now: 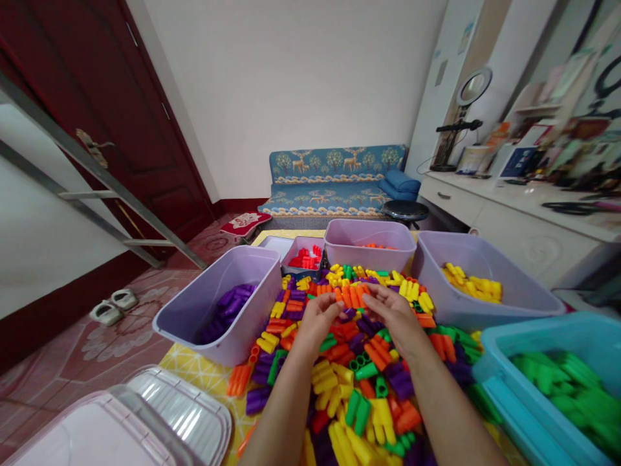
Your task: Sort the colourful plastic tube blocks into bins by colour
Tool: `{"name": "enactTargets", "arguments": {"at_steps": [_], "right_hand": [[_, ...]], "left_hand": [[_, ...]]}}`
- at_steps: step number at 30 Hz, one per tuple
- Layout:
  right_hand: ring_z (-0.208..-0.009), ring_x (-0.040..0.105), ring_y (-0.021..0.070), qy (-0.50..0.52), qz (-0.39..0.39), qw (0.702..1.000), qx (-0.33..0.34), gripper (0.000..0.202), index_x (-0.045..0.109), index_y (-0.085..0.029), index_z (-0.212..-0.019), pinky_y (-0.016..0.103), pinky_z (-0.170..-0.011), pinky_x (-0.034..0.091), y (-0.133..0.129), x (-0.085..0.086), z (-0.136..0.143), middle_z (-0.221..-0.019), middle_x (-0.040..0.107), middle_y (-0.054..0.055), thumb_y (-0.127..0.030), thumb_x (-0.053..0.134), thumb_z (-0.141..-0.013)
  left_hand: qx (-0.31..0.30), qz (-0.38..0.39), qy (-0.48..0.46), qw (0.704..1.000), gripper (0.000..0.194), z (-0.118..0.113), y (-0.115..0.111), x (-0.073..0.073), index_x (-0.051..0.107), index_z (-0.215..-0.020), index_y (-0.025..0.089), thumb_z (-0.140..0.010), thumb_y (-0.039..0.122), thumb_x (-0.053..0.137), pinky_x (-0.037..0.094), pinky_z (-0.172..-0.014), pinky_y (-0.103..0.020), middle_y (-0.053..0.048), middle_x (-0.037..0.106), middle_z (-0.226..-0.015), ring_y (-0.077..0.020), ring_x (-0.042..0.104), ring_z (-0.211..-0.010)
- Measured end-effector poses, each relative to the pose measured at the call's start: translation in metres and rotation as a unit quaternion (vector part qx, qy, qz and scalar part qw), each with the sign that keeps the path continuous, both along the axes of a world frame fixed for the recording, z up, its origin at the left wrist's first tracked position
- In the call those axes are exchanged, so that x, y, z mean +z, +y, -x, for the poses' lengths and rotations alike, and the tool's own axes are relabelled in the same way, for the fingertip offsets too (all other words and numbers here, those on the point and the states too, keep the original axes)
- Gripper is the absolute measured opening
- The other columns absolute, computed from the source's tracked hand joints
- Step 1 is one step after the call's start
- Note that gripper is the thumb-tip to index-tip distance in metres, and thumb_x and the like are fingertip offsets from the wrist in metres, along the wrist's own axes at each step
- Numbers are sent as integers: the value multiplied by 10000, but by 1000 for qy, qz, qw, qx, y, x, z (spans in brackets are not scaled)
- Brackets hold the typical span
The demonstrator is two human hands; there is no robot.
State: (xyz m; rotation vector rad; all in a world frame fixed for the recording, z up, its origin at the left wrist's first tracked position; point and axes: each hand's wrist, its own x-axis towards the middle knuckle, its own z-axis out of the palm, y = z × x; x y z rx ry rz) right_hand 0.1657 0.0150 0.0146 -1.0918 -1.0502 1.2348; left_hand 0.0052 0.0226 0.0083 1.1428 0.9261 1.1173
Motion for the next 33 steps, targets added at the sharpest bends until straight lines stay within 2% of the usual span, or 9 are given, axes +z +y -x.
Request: {"name": "enactTargets", "arguments": {"at_steps": [7, 12, 13, 15, 18, 21, 27, 30, 33], "right_hand": [[-582, 539, 108, -108, 12, 993, 54, 382, 653, -166, -906, 214, -510, 383, -10, 12, -4, -711, 641, -2, -460, 711, -669], [-615, 558, 124, -260, -21, 953, 153, 261, 678, -152, -799, 231, -557, 418, -4, 24, -19, -666, 631, -5, -374, 713, -667], [-612, 564, 129, -266, -24, 953, 143, 256, 681, -154, -794, 236, -558, 426, 0, 27, -21, -660, 635, -2, -370, 716, -661], [-665, 606, 154, -213, -35, 975, 60, 289, 682, -165, -840, 252, -578, 459, 8, 36, -21, -736, 670, 24, -390, 711, -660], [-888, 648, 199, -46, -97, 991, -86, 424, 632, -214, -1049, 292, -679, 515, 15, 43, -13, -1076, 659, 73, -430, 687, -688], [-919, 653, 212, -17, -112, 989, -96, 504, 586, -216, -1129, 300, -685, 525, 9, 37, -2, -1187, 616, 97, -442, 694, -692], [-661, 633, 165, -155, -39, 987, -13, 447, 629, -157, -1053, 253, -528, 460, -10, 3, 10, -897, 697, 71, -478, 633, -742], [-619, 603, 141, -156, -31, 987, 15, 432, 617, -154, -1057, 236, -508, 440, -12, -4, 10, -834, 684, 47, -445, 645, -740], [-624, 597, 134, -145, -26, 988, 37, 392, 606, -172, -1038, 221, -494, 430, -11, -3, 8, -816, 668, 25, -404, 662, -727]], "left_hand": [[53, 14, -41, 998, 291, 7, 1, 1, 616, -762, 138, -722, 424, 650, 381, -523, -167, -3, 608, -617, -98, 560, -581], [106, 18, -34, 994, 344, 11, 4, 1, 584, -715, 146, -682, 475, 681, 353, -497, -158, 10, 602, -588, -85, 548, -545], [112, 19, -32, 993, 352, 11, 5, 1, 583, -710, 147, -668, 479, 690, 351, -496, -157, 11, 605, -589, -83, 547, -543], [118, 17, -22, 993, 368, 10, 6, 1, 596, -715, 143, -643, 487, 705, 348, -491, -159, 4, 620, -607, -82, 546, -539], [110, 4, -7, 994, 388, 9, 5, 2, 626, -725, 132, -621, 494, 717, 354, -492, -171, -8, 631, -617, -92, 546, -534], [75, -20, 1, 997, 385, 7, 3, 3, 651, -737, 120, -640, 489, 708, 370, -516, -186, -12, 628, -615, -99, 543, -545], [-12, -78, 26, 997, 319, 7, 1, 0, 671, -750, 112, -727, 429, 647, 362, -534, -194, -1, 600, -606, -90, 498, -546], [-42, -84, 41, 995, 283, 6, 0, 0, 677, -799, 115, -740, 389, 642, 382, -559, -194, -5, 618, -648, -94, 517, -577], [-26, -58, 22, 998, 320, 4, 0, -1, 649, -890, 123, -690, 369, 696, 408, -559, -200, 9, 616, -645, -98, 537, -567]]}}
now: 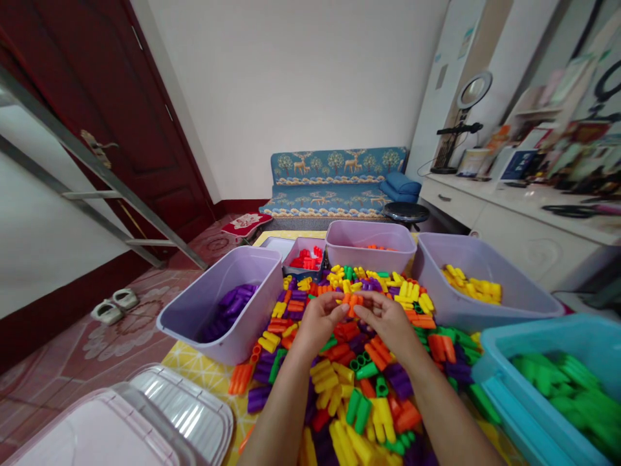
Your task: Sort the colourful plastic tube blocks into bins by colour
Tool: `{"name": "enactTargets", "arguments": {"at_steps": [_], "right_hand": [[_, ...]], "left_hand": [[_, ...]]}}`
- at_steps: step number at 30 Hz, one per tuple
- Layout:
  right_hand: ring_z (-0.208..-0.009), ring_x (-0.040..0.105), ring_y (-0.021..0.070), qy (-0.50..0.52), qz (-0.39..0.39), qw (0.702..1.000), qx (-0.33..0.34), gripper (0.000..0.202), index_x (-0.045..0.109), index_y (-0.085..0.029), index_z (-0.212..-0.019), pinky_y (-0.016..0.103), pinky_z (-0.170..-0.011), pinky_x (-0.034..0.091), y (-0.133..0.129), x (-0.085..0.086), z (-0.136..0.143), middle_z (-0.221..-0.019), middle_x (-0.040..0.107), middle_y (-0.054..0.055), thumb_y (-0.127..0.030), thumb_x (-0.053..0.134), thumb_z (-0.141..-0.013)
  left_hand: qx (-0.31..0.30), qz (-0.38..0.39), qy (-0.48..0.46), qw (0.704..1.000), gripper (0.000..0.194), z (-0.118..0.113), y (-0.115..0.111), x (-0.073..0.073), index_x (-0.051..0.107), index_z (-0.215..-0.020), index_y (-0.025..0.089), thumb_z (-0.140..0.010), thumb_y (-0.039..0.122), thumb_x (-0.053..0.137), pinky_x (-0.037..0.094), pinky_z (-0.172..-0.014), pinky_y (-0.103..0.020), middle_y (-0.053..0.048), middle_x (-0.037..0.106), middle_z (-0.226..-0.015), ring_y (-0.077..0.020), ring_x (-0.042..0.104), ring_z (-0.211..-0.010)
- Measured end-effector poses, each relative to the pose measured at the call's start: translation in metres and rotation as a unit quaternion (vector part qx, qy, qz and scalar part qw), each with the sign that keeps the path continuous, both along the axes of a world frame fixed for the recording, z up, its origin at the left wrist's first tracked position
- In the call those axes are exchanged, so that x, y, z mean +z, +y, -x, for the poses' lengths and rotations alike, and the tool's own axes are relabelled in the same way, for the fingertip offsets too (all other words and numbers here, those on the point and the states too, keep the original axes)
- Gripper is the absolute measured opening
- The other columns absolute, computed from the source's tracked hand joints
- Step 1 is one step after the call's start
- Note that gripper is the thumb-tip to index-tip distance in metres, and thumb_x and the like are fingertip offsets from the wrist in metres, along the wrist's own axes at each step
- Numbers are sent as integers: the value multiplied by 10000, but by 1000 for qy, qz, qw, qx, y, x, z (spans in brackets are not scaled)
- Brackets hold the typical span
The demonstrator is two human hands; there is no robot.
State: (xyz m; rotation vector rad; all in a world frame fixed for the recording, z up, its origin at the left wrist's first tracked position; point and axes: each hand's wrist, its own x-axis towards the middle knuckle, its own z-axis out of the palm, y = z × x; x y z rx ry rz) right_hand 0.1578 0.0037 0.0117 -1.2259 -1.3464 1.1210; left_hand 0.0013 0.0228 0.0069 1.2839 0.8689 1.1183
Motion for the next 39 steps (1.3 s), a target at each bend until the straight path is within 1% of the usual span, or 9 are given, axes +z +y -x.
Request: {"name": "enactTargets", "arguments": {"at_steps": [5, 10, 17, 21, 23, 27, 32, 35, 39], "right_hand": [[-623, 605, 140, 13, -10, 1000, -15, 284, 606, -170, -869, 227, -510, 452, 1, 4, -4, -725, 641, 3, -373, 693, -690], [-572, 618, 145, 38, -1, 998, -54, 337, 591, -175, -930, 246, -499, 474, 0, 5, -11, -703, 645, 1, -387, 677, -683], [-559, 604, 140, -91, 12, 993, 76, 189, 652, -162, -785, 252, -525, 485, 13, 26, -30, -610, 631, -9, -289, 687, -649], [-769, 663, 161, 96, -112, 982, -116, 361, 632, -182, -980, 296, -700, 530, 32, 49, -34, -924, 681, 44, -363, 700, -675], [-831, 664, 174, 130, -139, 968, -164, 390, 624, -185, -1009, 306, -735, 529, 32, 52, -34, -994, 673, 62, -382, 703, -682], [-768, 668, 208, 11, -93, 986, -140, 345, 655, -162, -940, 360, -727, 530, 20, 27, -41, -885, 704, 84, -422, 664, -714], [-855, 658, 230, -154, -109, 966, -177, 250, 670, -166, -901, 398, -828, 502, 17, -11, -56, -915, 707, 82, -348, 607, -742], [-910, 649, 222, -222, -118, 954, -160, 241, 661, -171, -955, 398, -874, 487, 23, -13, -51, -977, 701, 80, -272, 572, -756], [-1125, 563, 217, -317, -158, 930, -96, 409, 620, -184, -1129, 395, -1003, 399, 37, -7, -32, -1183, 635, 86, -133, 542, -731]], "left_hand": [[32, -7, 12, 999, 286, 2, 5, -6, 639, -857, 127, -690, 353, 694, 447, -589, -220, -14, 650, -674, -121, 585, -600], [63, -76, 157, 983, 216, 8, 5, -10, 681, -881, 125, -735, 277, 633, 458, -627, -243, -59, 685, -757, -160, 614, -683], [25, -137, 291, 947, 250, 9, -2, -8, 710, -945, 143, -745, 230, 588, 457, -654, -269, -71, 706, -808, -194, 631, -734], [27, -138, 305, 942, 266, 8, -2, -6, 707, -958, 129, -737, 209, 582, 454, -644, -265, -74, 701, -799, -188, 626, -711], [19, -141, 308, 941, 272, 9, -3, -4, 708, -961, 132, -725, 196, 588, 457, -654, -267, -75, 704, -818, -188, 628, -722], [2, -144, 318, 937, 283, 11, -5, -2, 712, -967, 146, -707, 219, 630, 467, -680, -277, -78, 711, -862, -198, 630, -757], [7, -152, 335, 930, 258, 10, -4, -4, 712, -949, 163, -709, 225, 639, 479, -695, -289, -64, 704, -840, -197, 626, -756], [68, -169, 355, 917, 223, 7, -2, -6, 709, -922, 156, -717, 189, 628, 488, -739, -310, -72, 680, -848, -199, 621, -785], [114, -207, 383, 893, 287, 4, -1, -11, 700, -992, 184, -722, 133, 617, 411, -979, -388, -123, 548, -1243, -264, 518, -1158]]}}
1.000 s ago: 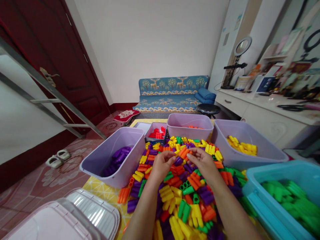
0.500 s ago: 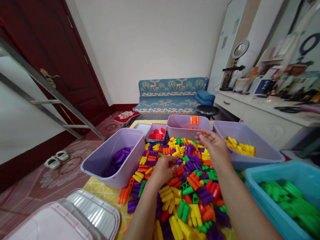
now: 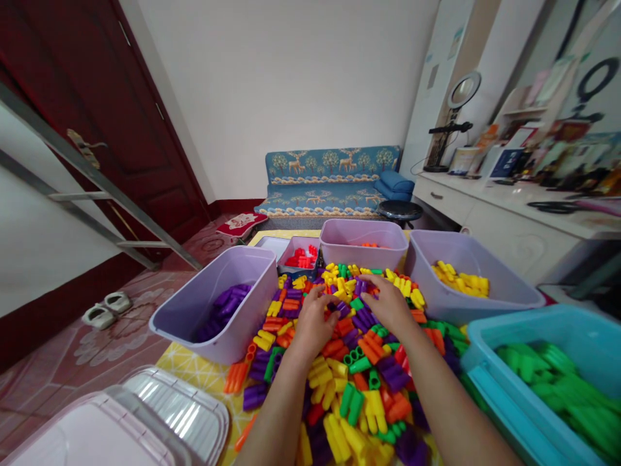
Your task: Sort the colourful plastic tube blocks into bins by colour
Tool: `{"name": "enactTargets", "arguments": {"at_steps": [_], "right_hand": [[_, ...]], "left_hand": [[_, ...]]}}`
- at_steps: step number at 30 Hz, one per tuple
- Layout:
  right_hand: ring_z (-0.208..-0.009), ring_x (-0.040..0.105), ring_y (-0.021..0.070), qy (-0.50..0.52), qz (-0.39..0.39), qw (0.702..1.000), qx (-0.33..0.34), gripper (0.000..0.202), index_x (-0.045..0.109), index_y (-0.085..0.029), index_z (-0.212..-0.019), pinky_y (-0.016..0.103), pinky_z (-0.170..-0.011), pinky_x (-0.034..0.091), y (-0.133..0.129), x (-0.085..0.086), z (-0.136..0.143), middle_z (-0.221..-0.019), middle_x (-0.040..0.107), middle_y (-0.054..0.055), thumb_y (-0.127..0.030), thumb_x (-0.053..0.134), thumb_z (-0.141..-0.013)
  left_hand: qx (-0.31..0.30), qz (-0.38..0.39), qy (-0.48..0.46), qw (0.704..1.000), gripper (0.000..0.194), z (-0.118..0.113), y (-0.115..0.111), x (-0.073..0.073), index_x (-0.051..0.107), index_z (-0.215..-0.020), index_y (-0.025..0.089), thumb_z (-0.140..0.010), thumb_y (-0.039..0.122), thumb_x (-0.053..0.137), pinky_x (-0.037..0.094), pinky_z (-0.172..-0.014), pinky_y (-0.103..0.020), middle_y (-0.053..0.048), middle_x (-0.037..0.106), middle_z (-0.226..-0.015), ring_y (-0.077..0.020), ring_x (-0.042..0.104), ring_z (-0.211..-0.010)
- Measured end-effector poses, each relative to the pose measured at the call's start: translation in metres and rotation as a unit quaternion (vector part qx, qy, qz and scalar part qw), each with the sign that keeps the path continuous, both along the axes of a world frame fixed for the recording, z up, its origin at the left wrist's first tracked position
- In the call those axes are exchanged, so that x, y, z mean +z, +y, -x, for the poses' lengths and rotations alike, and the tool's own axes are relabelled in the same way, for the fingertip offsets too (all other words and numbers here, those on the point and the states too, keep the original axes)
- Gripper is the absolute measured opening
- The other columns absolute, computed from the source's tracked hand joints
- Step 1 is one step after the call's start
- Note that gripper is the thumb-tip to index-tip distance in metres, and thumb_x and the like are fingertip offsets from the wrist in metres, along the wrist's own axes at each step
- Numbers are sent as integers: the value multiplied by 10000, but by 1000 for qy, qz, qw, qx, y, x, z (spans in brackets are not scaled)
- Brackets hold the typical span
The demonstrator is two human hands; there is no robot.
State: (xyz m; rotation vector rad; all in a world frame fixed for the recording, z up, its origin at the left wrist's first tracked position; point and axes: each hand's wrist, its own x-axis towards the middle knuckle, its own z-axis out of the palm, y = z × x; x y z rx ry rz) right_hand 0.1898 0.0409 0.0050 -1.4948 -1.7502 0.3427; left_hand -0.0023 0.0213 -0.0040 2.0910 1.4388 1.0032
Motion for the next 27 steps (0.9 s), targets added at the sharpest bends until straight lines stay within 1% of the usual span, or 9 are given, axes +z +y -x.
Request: {"name": "enactTargets", "arguments": {"at_steps": [2, 6, 9, 13, 17, 20, 23, 25, 27], "right_hand": [[-1190, 517, 217, -41, 26, 999, 25, 544, 546, -181, -1253, 391, -1027, 372, 8, -1, 10, -1265, 586, 100, -81, 521, -719], [-1216, 490, 208, -132, 104, 985, 44, 688, 387, -191, -1395, 356, -1008, 372, 16, -8, 23, -1335, 527, 108, -13, 450, -733], [-1203, 492, 214, -162, 111, 980, 40, 631, 445, -207, -1357, 329, -972, 383, 15, -10, 29, -1349, 496, 113, -21, 446, -754], [-1018, 590, 232, -179, 120, 976, 39, 373, 652, -177, -1114, 316, -857, 429, 9, -5, 29, -1130, 597, 127, -119, 547, -760], [-930, 607, 216, -183, 126, 975, 29, 223, 706, -176, -924, 320, -817, 427, 3, -3, 22, -1004, 624, 102, -154, 528, -792], [-920, 611, 200, -178, 122, 976, 35, 247, 683, -188, -985, 309, -808, 430, -2, -5, 19, -1081, 613, 91, -165, 526, -795], [-965, 606, 198, -178, 113, 976, 53, 408, 614, -213, -1140, 296, -815, 428, -8, -10, 19, -1191, 587, 74, -121, 545, -748], [-1009, 595, 209, -176, 112, 976, 54, 441, 597, -224, -1174, 297, -827, 422, -9, -12, 20, -1175, 603, 65, -115, 529, -751], [-1027, 589, 211, -169, 118, 977, 56, 402, 626, -232, -1136, 291, -829, 419, -9, -12, 22, -1123, 621, 60, -127, 521, -762]], "left_hand": [[-14, 2, 23, 1000, 326, 0, 0, -3, 686, -1065, 211, -750, 167, 611, 359, -1039, -423, -120, 453, -1370, -292, 423, -1268], [-49, -11, 56, 997, 328, 1, 2, -8, 668, -1126, 237, -818, 228, 556, 370, -1026, -422, -104, 576, -1246, -272, 481, -1194], [-54, -28, 61, 996, 291, 1, 4, -10, 696, -1076, 235, -819, 237, 559, 399, -987, -402, -91, 629, -1140, -257, 520, -1112], [-56, -45, 52, 996, 240, 1, 4, -8, 729, -983, 233, -785, 199, 598, 423, -932, -369, -75, 644, -1046, -237, 544, -1026], [-63, -37, 38, 997, 254, 2, 2, -4, 720, -986, 240, -761, 175, 622, 438, -882, -333, -58, 640, -982, -209, 566, -959], [-59, -28, 34, 997, 249, 2, 1, -4, 707, -999, 229, -771, 190, 617, 443, -869, -324, -61, 635, -985, -204, 571, -959], [-60, -32, 46, 997, 237, 0, -1, -4, 701, -1015, 232, -797, 258, 611, 420, -919, -352, -79, 619, -1125, -230, 548, -1050], [-66, -36, 64, 995, 262, -1, -3, -2, 694, -1042, 245, -812, 331, 602, 395, -952, -382, -84, 600, -1207, -255, 521, -1107], [-73, -37, 75, 994, 277, -3, -6, 0, 691, -1050, 246, -819, 363, 592, 392, -950, -384, -84, 610, -1203, -260, 519, -1107]]}}
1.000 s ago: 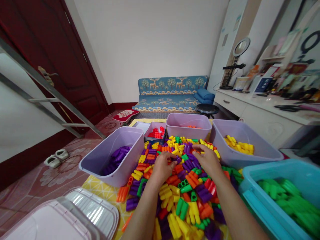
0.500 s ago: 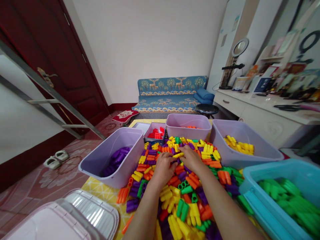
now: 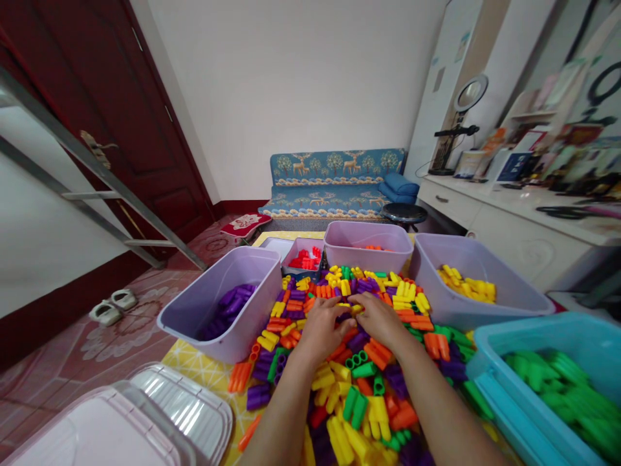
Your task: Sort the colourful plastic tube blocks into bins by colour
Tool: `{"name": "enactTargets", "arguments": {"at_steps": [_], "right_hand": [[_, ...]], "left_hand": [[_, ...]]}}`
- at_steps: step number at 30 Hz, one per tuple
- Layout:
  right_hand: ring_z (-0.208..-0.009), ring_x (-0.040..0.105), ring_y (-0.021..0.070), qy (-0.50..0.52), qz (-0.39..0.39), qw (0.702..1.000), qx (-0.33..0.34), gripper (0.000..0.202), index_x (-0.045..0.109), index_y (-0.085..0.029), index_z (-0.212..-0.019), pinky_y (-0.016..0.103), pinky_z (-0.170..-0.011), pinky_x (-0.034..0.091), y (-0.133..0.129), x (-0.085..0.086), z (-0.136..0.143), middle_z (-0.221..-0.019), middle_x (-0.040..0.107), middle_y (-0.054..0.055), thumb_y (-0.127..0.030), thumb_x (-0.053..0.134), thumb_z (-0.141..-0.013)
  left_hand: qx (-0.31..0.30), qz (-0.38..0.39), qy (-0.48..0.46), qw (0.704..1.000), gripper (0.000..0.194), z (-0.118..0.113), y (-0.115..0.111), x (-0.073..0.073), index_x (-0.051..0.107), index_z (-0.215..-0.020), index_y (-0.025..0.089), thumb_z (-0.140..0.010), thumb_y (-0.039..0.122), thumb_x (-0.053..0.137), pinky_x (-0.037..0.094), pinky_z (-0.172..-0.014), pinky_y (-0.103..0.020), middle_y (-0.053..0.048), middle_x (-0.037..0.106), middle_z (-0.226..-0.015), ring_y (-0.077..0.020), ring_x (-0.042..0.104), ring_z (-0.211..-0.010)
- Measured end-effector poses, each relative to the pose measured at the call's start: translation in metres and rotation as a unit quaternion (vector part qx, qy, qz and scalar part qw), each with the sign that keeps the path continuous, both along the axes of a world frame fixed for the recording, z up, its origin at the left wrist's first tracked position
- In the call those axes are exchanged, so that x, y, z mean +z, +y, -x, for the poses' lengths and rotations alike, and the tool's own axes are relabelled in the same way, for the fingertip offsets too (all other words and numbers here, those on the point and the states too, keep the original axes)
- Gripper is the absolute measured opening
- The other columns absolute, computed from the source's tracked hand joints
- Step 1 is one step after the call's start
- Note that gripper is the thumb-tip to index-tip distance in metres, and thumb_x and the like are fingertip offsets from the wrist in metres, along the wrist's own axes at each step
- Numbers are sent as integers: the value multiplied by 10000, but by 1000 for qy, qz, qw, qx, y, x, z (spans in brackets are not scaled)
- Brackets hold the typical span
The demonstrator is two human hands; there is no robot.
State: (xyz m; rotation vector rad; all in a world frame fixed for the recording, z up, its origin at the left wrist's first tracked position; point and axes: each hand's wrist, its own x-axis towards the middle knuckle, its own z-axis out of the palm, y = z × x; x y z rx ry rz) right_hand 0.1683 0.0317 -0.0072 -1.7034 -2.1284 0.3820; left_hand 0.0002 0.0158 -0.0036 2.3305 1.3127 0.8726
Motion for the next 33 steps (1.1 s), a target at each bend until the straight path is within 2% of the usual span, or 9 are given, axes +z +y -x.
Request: {"name": "enactTargets", "arguments": {"at_steps": [4, 10, 13, 16, 18, 20, 25, 29, 33], "right_hand": [[-975, 600, 196, 8, 4, 1000, -9, 301, 685, -212, -998, 276, -815, 422, -2, 1, 0, -1036, 629, 67, -128, 501, -775], [-925, 608, 182, 17, -21, 999, -22, 326, 658, -221, -947, 278, -784, 418, -9, -1, -1, -1032, 651, 46, -48, 492, -727], [-855, 631, 188, 81, -34, 994, -61, 212, 633, -232, -915, 294, -747, 441, -9, -1, -2, -903, 685, 26, -145, 484, -793], [-787, 645, 190, 198, -69, 974, -85, 157, 613, -227, -899, 305, -716, 474, -11, -1, -5, -835, 689, 22, -267, 480, -827], [-777, 650, 191, 244, -78, 963, -81, 166, 620, -215, -896, 315, -728, 488, -13, -1, -7, -846, 692, 35, -292, 497, -816], [-791, 654, 192, 263, -62, 961, -66, 195, 632, -205, -934, 324, -749, 495, -15, -2, -7, -895, 696, 50, -293, 527, -795], [-861, 651, 192, 353, -6, 936, 1, 377, 591, -189, -1140, 320, -757, 511, -18, 3, 2, -992, 688, 69, -254, 545, -771], [-768, 638, 167, 380, 25, 923, 61, 335, 643, -184, -1064, 297, -717, 499, -25, 16, 8, -926, 700, 42, -182, 524, -751], [-646, 619, 141, 426, 112, 896, 53, 373, 618, -175, -1085, 232, -525, 448, -32, 26, 6, -866, 689, 29, -169, 529, -722]], "left_hand": [[-17, 6, -10, 1000, 229, -1, -2, 4, 711, -987, 228, -825, 328, 583, 418, -895, -335, -70, 668, -1040, -232, 563, -1009], [-10, 22, -84, 996, 221, -3, 3, 3, 730, -957, 203, -831, 238, 551, 462, -817, -296, -72, 667, -953, -193, 609, -884], [24, 19, -164, 986, 226, -2, 7, 2, 733, -931, 195, -793, 145, 561, 477, -813, -289, -70, 669, -952, -181, 619, -884], [46, 41, -258, 964, 264, -1, 10, 1, 725, -932, 181, -749, 83, 563, 498, -747, -268, -79, 673, -975, -185, 624, -903], [51, 86, -319, 942, 236, -1, 12, 0, 715, -929, 161, -741, 110, 583, 504, -694, -259, -88, 683, -962, -189, 634, -873], [50, 145, -383, 911, 210, -2, 12, -1, 694, -923, 137, -728, 165, 621, 510, -649, -257, -85, 694, -896, -181, 645, -789], [7, 266, -508, 820, 370, -5, 10, 5, 624, -946, 127, -626, 270, 743, 525, -565, -253, -38, 687, -746, -156, 643, -638], [0, 270, -523, 808, 388, -3, 10, 9, 640, -873, 118, -575, 310, 798, 492, -533, -198, -49, 702, -756, -128, 634, -621], [21, 243, -536, 808, 365, -3, 12, 7, 647, -843, 120, -568, 296, 810, 462, -546, -170, -38, 706, -722, -98, 617, -593]]}}
